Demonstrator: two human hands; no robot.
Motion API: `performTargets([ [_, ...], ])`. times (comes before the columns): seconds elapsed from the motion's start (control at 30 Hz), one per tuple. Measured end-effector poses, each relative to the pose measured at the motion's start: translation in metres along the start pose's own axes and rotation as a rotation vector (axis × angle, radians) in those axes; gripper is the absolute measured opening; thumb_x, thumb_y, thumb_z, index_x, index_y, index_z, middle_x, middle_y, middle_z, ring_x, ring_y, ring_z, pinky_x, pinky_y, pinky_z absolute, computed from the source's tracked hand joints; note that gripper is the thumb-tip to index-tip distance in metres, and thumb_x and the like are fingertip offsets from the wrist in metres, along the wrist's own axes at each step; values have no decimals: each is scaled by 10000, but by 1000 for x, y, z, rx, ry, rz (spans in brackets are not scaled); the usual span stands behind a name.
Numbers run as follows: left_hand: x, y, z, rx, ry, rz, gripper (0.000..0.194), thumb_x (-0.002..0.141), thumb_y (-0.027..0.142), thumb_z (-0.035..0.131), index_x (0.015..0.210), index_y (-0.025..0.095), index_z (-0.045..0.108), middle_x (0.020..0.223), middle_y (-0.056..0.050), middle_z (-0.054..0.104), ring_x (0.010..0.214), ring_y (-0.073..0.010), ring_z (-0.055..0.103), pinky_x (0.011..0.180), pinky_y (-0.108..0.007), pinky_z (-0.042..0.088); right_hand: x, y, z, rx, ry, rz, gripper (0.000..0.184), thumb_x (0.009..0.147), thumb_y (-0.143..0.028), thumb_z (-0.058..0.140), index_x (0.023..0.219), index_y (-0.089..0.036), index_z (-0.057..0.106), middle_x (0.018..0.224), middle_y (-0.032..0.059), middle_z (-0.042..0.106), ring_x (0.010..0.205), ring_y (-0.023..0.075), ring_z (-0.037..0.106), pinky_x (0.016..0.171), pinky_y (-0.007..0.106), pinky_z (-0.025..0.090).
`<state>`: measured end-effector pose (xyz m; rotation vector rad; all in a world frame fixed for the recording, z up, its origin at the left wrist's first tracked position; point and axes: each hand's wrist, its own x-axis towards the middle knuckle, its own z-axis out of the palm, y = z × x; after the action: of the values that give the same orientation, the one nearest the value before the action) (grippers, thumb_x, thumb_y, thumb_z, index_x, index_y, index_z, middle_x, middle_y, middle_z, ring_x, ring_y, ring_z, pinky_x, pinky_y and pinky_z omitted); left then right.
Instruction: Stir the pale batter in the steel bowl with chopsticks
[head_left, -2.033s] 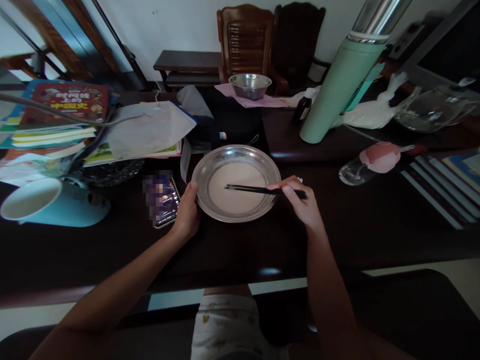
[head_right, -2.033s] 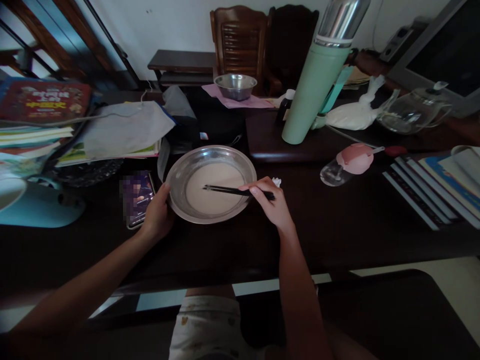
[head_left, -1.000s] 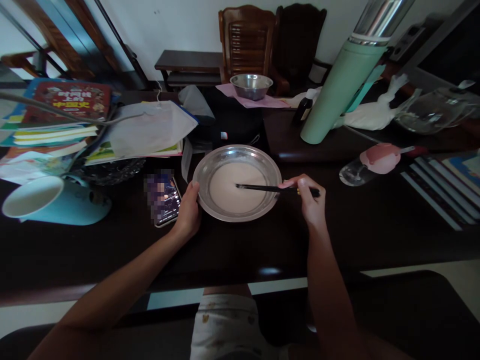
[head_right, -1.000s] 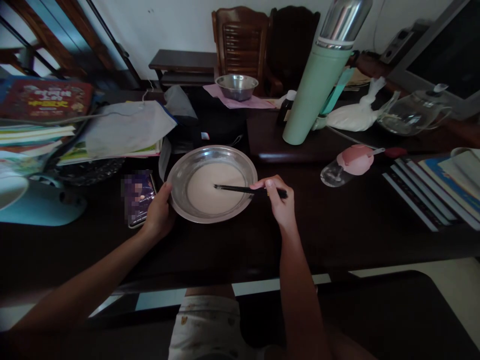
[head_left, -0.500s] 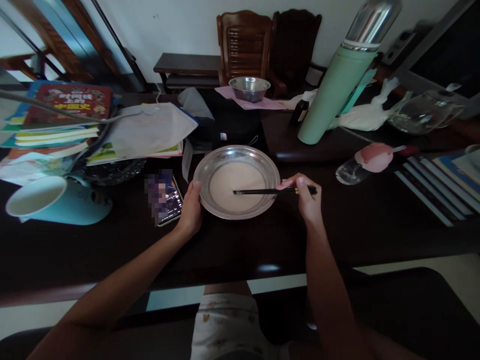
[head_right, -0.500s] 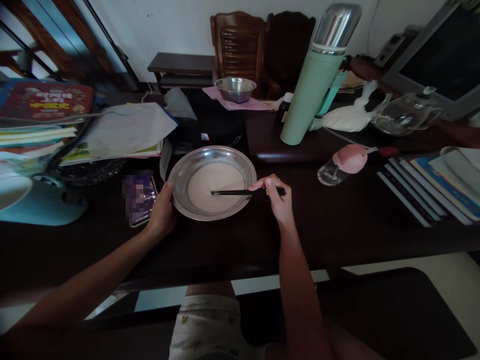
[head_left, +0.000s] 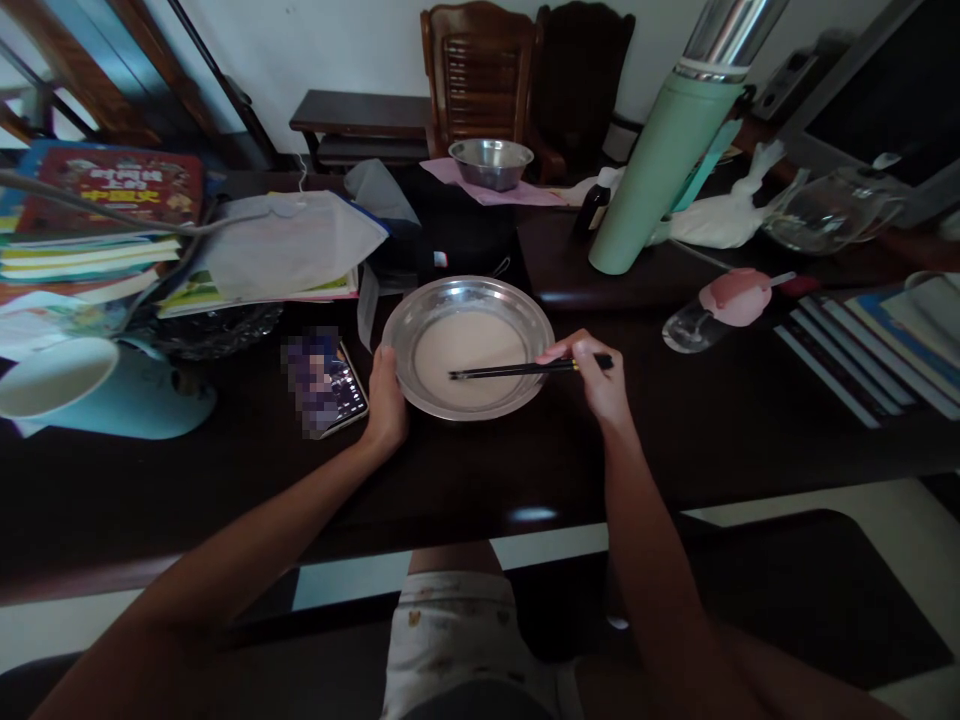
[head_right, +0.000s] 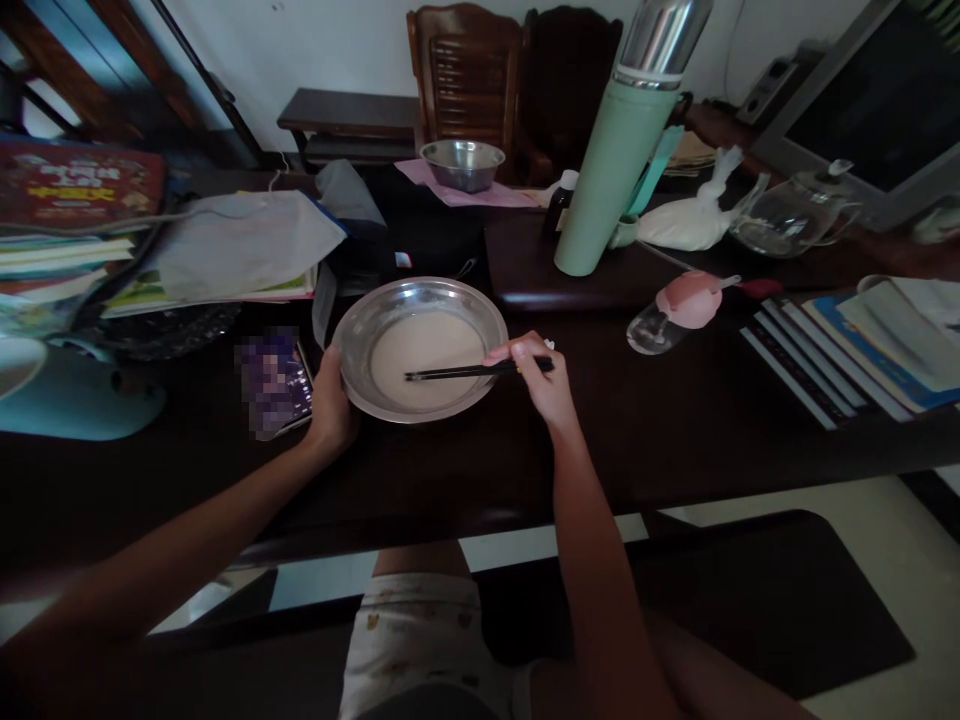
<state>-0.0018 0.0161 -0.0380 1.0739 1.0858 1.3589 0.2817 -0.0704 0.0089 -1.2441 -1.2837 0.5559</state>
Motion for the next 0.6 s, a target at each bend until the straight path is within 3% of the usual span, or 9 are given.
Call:
performTargets([
  [0.07,-1,2,3,36,46,57,374,1070,545,660,1226,233,794,1371,-95,801,1483,-323,643,1284,-434,489,1,-1,0,-54,-65,-37,606,998,-862,598,816,-346,859,845,47,837,963,289,779,966,526,633],
  [0.13,-3,5,4,62,40,67,343,1084,505,650,1232,229,789,1360,-93,805,1479,-325,643,1304,-457,470,1,-1,0,-92,-43,-72,588,1007,-847,598,830,-351,861,867,33,840,1006,286,776,992,527,622],
  [0.27,-5,9,2,120,21,85,253,1082,364,657,1242,208,777,1384,-87,800,1501,-325,612,1345,-472,421,0,3,-2,-18,140,-59,571,1074,-749,573,813,-312,833,829,36,829,880,256,777,918,483,623],
  [0.33,-4,8,2,124,23,87,222,1078,337,661,1208,203,782,1373,-85,802,1513,-323,602,1350,-460,413,0,3,-1,18,141,-43,597,1079,-754,554,784,-303,810,771,33,800,798,242,756,867,468,626],
  [0.5,0,-2,5,54,44,56,325,1121,475,591,1245,229,764,1405,-74,794,1532,-305,597,1349,-458,425,2,1,2,-86,-57,-77,584,1006,-831,608,776,-343,833,843,37,817,940,276,742,959,515,617],
  [0.6,1,-8,7,33,55,50,417,1134,551,534,1245,225,771,1381,-79,805,1496,-298,634,1338,-460,442,3,3,1,-78,84,-94,550,1028,-777,616,786,-333,834,840,32,817,934,269,738,941,499,609],
])
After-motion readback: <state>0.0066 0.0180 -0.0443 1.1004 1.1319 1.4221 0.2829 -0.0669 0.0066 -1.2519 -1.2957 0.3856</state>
